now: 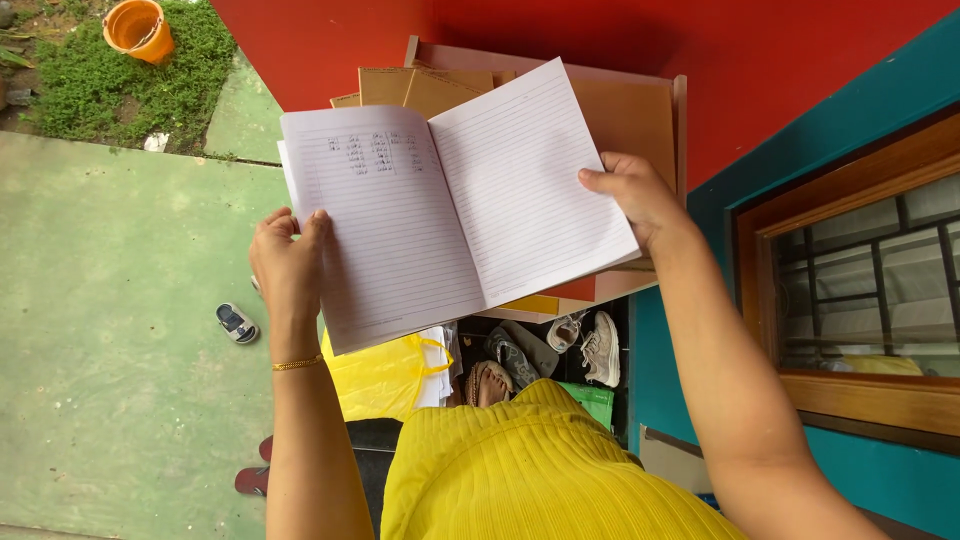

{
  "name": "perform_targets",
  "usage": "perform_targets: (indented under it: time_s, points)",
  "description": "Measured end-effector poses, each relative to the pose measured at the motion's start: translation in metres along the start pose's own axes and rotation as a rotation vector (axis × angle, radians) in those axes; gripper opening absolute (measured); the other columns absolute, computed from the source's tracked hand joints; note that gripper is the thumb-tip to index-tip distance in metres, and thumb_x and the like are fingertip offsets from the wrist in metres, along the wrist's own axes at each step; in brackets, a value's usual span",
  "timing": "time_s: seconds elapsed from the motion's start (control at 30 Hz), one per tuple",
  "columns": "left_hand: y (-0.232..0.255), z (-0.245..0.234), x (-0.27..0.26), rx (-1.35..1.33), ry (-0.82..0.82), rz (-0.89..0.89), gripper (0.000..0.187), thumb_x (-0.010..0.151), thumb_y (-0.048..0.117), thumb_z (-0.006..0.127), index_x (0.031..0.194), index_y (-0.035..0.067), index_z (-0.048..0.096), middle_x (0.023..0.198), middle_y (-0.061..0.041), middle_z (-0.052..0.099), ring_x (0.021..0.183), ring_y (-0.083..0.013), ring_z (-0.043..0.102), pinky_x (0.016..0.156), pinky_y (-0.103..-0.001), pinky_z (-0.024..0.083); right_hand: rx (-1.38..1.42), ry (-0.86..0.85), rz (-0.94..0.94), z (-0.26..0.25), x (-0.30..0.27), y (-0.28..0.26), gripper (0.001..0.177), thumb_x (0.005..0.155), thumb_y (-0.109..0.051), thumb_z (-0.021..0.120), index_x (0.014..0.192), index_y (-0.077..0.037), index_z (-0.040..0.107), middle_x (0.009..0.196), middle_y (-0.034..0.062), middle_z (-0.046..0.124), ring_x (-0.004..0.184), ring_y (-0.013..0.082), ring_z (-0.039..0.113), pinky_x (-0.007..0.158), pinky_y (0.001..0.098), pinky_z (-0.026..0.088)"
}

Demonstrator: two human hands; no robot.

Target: The recorder is going through a stack of notebooks, removing their paper covers and tearing out specific pages for sorting or recycling.

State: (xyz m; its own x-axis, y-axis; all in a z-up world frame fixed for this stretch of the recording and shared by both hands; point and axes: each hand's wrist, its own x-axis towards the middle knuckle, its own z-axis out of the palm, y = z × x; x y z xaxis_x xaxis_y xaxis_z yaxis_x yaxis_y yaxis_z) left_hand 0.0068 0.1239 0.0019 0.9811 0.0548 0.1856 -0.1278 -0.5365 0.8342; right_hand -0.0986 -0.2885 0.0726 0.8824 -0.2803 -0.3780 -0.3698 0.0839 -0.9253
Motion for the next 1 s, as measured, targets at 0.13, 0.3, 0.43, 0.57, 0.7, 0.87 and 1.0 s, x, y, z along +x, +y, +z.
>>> perform_targets:
  time_s: [0.13,0.3,0.43,0.57,0.7,0.87,1.0]
  points:
    - [0.033,-0.009,0.003,0.144,0.008,-0.021,0.035,0.093,0.030,0.079,0.091,-0.005,0.074,0.127,-0.021,0.064,0.117,-0.0340,0.055,0.094,-0.045,0.046,0.039,-0.005,0.031,-0.008,0.009,-0.011,0.029,0.093,-0.010,0.064,0.118,0.004,0.071,0.104,0.0180,0.077,0.086,0.0207,0.074,0.076,0.0316,0.059]
    - [0.048,-0.013,0.011,0.265,0.065,0.016,0.046,0.095,0.034,0.081,0.073,-0.005,0.070,0.123,-0.014,0.069,0.114,-0.0352,0.048,0.099,-0.044,0.041,-0.014,0.045,0.084,-0.003,-0.004,-0.037,0.043,0.088,-0.016,0.066,0.127,0.001,0.069,0.107,0.0175,0.076,0.090,0.0186,0.074,0.077,0.0281,0.056]
    - [0.049,-0.013,0.016,0.219,0.046,-0.032,0.043,0.093,0.033,0.079,0.072,-0.004,0.073,0.120,-0.012,0.070,0.114,-0.0351,0.048,0.098,-0.045,0.041,-0.023,0.040,0.090,-0.005,0.001,-0.038,0.049,0.085,-0.017,0.066,0.131,0.000,0.068,0.108,0.0167,0.075,0.091,0.0183,0.073,0.079,0.0289,0.055]
    - [0.051,-0.018,0.020,0.076,-0.038,-0.097,0.035,0.097,0.030,0.075,0.082,-0.002,0.073,0.097,-0.012,0.072,0.085,-0.0236,0.057,0.077,-0.039,0.047,-0.026,0.013,0.031,0.002,0.000,-0.038,0.050,0.084,-0.014,0.066,0.132,-0.003,0.067,0.110,0.0145,0.076,0.096,0.0192,0.073,0.085,0.0298,0.056]
    - [0.036,-0.021,0.026,-0.505,-0.276,-0.447,0.024,0.096,0.024,0.073,0.094,0.001,0.070,0.080,-0.002,0.073,0.061,-0.0075,0.061,0.056,-0.026,0.050,0.031,-0.026,-0.169,0.014,0.004,-0.032,0.049,0.088,-0.010,0.064,0.136,-0.008,0.064,0.122,0.0101,0.074,0.111,0.0183,0.071,0.096,0.0303,0.055]
    - [0.063,-0.019,0.038,-0.218,-0.077,-0.103,0.020,0.095,0.013,0.081,0.101,-0.002,0.070,0.088,-0.002,0.069,0.070,-0.0092,0.056,0.063,-0.029,0.045,0.104,0.049,-0.231,0.057,0.010,0.004,0.046,0.090,-0.012,0.063,0.136,-0.015,0.060,0.124,0.0097,0.073,0.112,0.0212,0.069,0.097,0.0398,0.058]
    - [0.138,0.004,0.026,-0.052,-0.009,0.438,0.012,0.098,0.005,0.075,0.105,0.000,0.067,0.095,-0.012,0.076,0.085,-0.0218,0.077,0.078,-0.035,0.060,-0.095,-0.016,-0.351,0.048,0.033,0.055,0.051,0.102,-0.026,0.063,0.148,-0.016,0.042,0.139,0.0073,0.062,0.126,0.0210,0.059,0.106,0.0391,0.048]
